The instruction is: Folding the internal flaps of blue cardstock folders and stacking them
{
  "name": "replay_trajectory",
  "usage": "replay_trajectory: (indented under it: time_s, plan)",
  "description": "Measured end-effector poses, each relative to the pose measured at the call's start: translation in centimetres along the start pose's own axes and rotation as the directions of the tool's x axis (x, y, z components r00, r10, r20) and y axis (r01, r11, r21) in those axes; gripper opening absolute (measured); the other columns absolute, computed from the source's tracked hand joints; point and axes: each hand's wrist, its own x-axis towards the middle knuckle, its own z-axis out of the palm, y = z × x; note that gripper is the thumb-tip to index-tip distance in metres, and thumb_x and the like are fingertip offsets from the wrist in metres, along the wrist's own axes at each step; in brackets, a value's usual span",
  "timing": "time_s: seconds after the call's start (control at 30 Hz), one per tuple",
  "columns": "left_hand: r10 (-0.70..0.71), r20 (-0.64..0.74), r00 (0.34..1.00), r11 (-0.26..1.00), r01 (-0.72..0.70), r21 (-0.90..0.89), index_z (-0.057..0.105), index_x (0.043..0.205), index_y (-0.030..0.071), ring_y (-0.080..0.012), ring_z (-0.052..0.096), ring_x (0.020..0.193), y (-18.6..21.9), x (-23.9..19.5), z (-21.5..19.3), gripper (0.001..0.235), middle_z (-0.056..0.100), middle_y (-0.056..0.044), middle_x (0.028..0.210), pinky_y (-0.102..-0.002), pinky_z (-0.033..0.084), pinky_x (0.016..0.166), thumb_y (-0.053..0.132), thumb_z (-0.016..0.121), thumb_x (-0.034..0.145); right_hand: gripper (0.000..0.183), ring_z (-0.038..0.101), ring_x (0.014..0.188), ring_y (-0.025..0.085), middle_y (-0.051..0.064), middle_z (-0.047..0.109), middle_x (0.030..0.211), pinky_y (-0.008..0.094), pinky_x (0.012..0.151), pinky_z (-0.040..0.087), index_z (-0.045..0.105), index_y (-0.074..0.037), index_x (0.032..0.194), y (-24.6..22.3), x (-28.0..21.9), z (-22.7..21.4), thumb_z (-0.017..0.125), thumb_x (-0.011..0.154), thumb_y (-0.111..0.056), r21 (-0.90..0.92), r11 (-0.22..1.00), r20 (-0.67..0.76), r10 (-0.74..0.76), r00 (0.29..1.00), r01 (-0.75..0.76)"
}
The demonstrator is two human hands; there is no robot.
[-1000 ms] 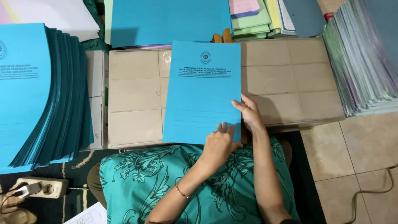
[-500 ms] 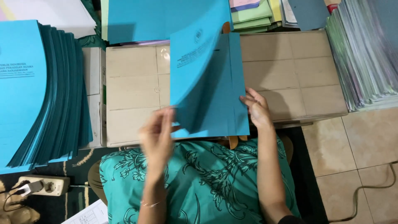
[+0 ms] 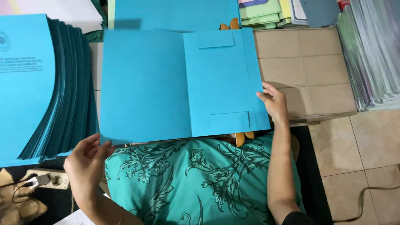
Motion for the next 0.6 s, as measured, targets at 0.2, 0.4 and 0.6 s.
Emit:
replay_trajectory:
  time_s: [0.2, 0.4, 0.6]
  plan:
    - [-0.047, 0.012, 0.999, 0.975, 0.044, 0.216, 0.069, 0.119, -0.014, -0.0206, 0.07, 0.065, -2.5, 1.8, 0.9, 0.036, 0.074, -0.018, 0.083, -0.029, 0.057, 0.059, 0.001, 0.079, 0.089, 0.042, 0.067, 0.082, 0.021, 0.013, 0.072, 0.106, 0.033, 0.075, 0.056, 0.071, 0.0, 0.123, 0.3, -0.6, 0.9, 0.081, 0.084, -0.007, -0.382, 0.908, -0.099, -0.228, 0.969, 0.174]
    - [0.089, 0.045, 0.995, 0.847, -0.099, 0.522, 0.077, 0.115, -0.004, -0.0343, 0.074, 0.075, -7.5, 3.7, 2.3, 0.037, 0.076, -0.019, 0.087, -0.042, 0.06, 0.07, 0.021, 0.089, 0.09, 0.045, 0.057, 0.123, 0.047, 0.024, 0.051, 0.141, 0.056, 0.103, 0.048, 0.062, 0.002, 0.137, -5.6, -4.6, 4.1, 0.074, 0.096, -0.014, -0.513, 0.82, -0.027, -0.309, 0.951, 0.252]
    - [-0.044, 0.02, 0.999, 0.659, 0.014, 0.752, 0.073, 0.129, 0.009, -0.0436, 0.074, 0.098, -6.9, 3.0, 5.0, 0.059, 0.077, -0.022, 0.109, -0.058, 0.061, 0.08, 0.058, 0.068, 0.098, 0.089, 0.016, 0.151, 0.054, 0.036, 0.022, 0.164, 0.068, 0.121, 0.01, 0.038, 0.004, 0.157, -4.9, -5.1, 7.3, 0.056, 0.1, -0.062, -0.609, 0.69, 0.216, -0.33, 0.919, 0.391]
